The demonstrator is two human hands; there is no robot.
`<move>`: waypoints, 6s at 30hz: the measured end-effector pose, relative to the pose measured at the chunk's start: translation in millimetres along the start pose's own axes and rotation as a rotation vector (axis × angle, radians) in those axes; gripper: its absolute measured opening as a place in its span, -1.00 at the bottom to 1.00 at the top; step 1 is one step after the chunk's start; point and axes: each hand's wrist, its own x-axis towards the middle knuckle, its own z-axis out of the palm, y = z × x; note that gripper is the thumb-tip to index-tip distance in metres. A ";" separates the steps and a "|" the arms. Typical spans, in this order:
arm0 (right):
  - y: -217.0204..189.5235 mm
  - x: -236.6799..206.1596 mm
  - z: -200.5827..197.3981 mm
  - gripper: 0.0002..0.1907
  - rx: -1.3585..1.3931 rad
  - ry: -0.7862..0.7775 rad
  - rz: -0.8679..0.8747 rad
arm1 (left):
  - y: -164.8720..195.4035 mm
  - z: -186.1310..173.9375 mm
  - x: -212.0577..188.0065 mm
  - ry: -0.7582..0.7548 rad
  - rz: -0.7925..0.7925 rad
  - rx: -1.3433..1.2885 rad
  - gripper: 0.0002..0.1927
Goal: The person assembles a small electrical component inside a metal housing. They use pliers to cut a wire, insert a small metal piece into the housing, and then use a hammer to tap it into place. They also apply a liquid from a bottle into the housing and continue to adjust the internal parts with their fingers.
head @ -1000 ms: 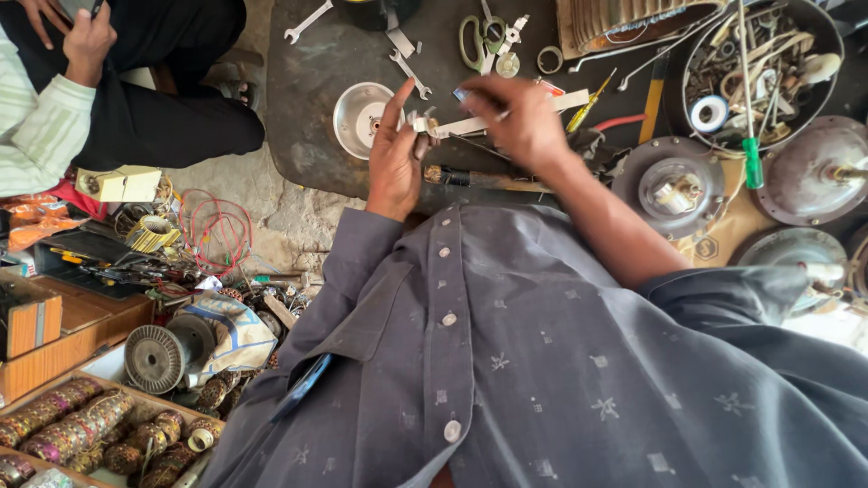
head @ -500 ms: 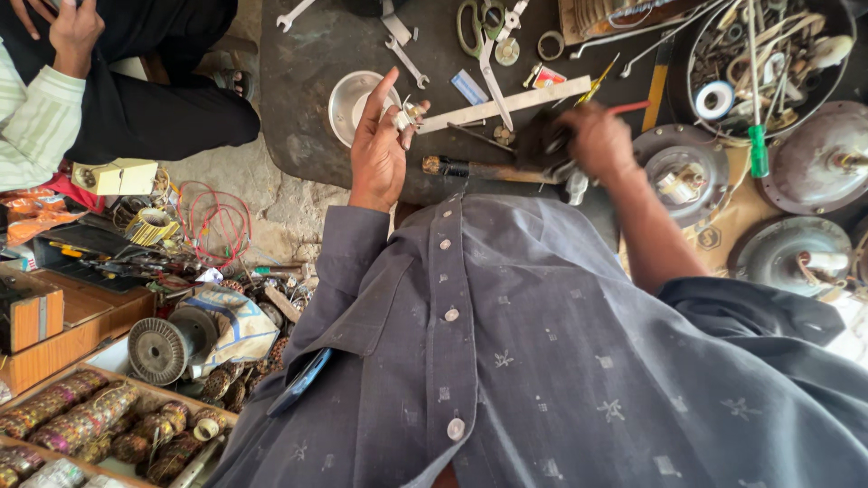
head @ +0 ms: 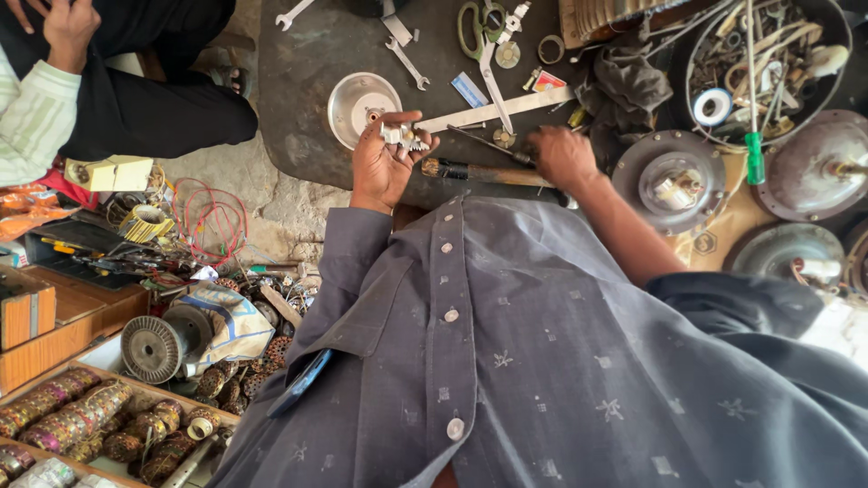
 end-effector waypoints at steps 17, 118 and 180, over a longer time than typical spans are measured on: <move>25.8 4.4 -10.6 -0.49 -0.167 0.111 -0.044 | -13.1 -3.1 14.3 0.133 -0.053 0.031 -0.51; -154.9 -2.0 -196.4 -0.05 0.671 -0.507 -0.039 | 53.8 16.5 50.2 -0.009 0.266 0.625 -0.48; -165.4 -4.8 -182.0 -0.29 1.793 -0.812 -0.116 | 90.3 56.0 54.6 -0.111 0.708 0.528 -0.22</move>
